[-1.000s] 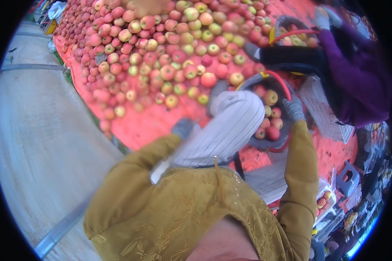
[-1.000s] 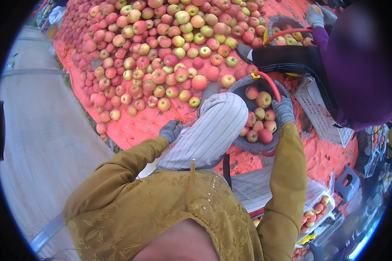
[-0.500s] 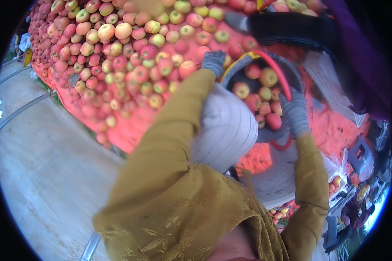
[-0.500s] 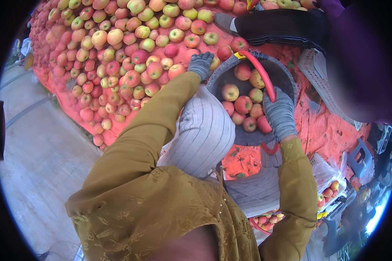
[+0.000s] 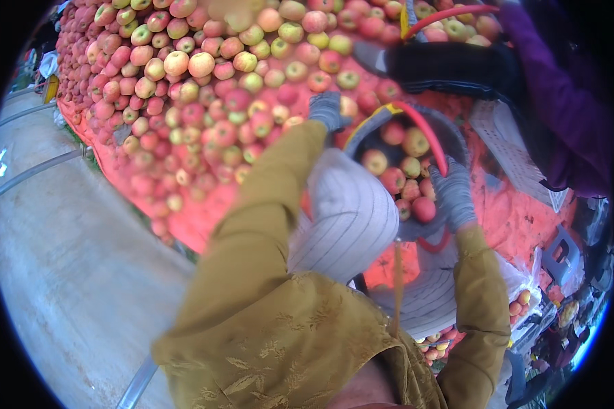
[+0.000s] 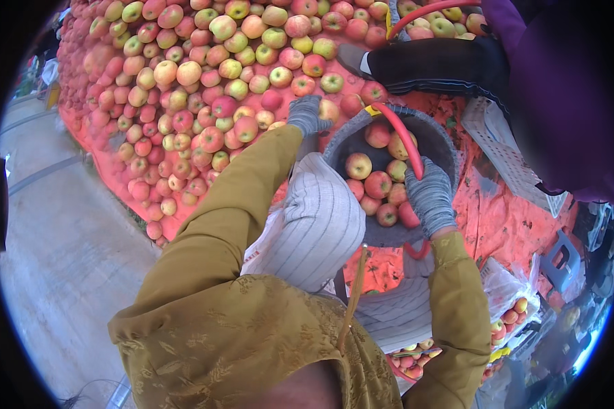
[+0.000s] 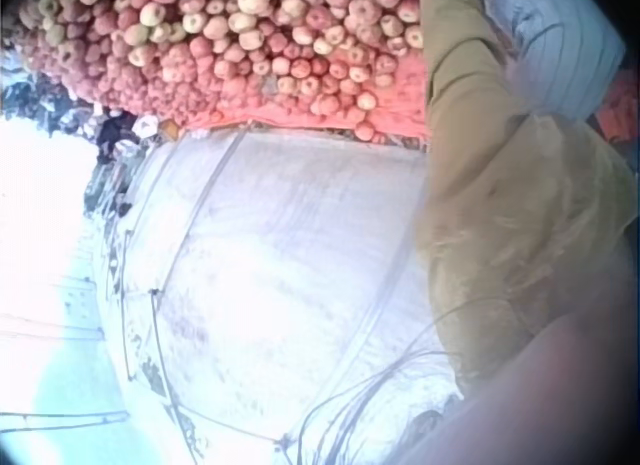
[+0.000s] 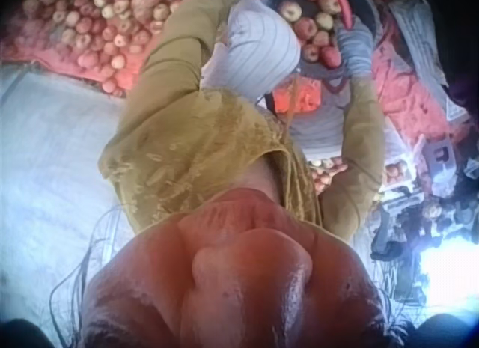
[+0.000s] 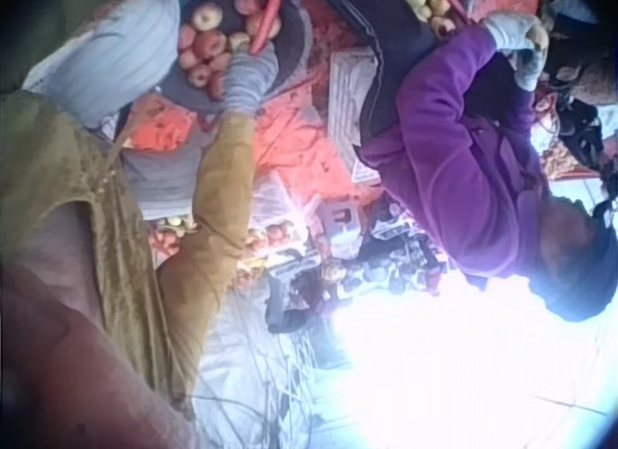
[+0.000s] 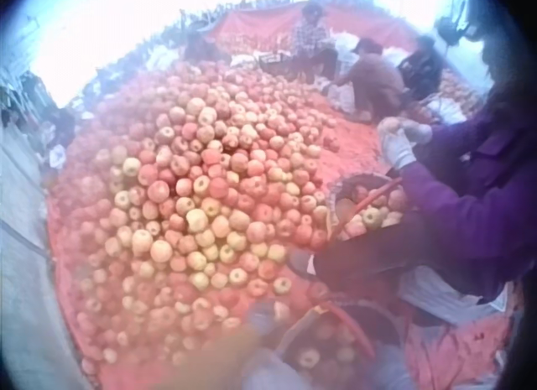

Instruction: The person sorts apples from a large pile on a red tarp into a white plastic crate. They pick apples by hand, place them into the crate, and occasionally adjust the crate's position. Other people are visible in the background also handling apples.

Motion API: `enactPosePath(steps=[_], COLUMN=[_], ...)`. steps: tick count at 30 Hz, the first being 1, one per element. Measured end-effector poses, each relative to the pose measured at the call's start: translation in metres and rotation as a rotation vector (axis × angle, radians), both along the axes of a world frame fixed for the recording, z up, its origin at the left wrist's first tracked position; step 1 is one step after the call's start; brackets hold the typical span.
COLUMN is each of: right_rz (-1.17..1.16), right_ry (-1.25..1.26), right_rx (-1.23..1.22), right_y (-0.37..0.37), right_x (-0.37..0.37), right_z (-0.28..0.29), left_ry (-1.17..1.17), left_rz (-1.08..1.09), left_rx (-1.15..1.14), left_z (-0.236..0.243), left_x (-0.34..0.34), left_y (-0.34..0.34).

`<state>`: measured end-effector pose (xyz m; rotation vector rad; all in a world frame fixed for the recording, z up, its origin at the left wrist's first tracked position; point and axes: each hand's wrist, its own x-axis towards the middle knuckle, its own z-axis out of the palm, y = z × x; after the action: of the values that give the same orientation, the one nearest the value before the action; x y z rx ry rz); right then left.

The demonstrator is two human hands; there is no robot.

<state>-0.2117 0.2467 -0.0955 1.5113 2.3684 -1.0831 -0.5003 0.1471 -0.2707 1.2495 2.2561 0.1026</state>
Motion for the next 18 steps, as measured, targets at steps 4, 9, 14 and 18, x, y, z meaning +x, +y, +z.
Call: enactPosePath(steps=[4, 9, 14, 18], right_rz=[0.009, 0.005, -0.033, -0.087], right_ry=[0.041, 0.054, 0.142, 0.192], right_rx=[0.003, 0.037, -0.022, -0.060], right_y=[-0.001, -0.003, -0.002, -0.008], right_x=[0.001, -0.001, 0.002, 0.001], right_z=[0.002, 0.008, 0.001, 0.008], left_ry=[-0.063, 0.213, 0.400, 0.018], left_rz=[0.313, 0.338, 0.339, 0.584], left_rx=[0.207, 0.055, 0.065, -0.015], left_z=[0.026, 0.023, -0.010, 0.004], left_x=[-0.039, -0.085, -0.111, -0.120], left_y=[-0.031, -0.062, -0.026, 0.043])
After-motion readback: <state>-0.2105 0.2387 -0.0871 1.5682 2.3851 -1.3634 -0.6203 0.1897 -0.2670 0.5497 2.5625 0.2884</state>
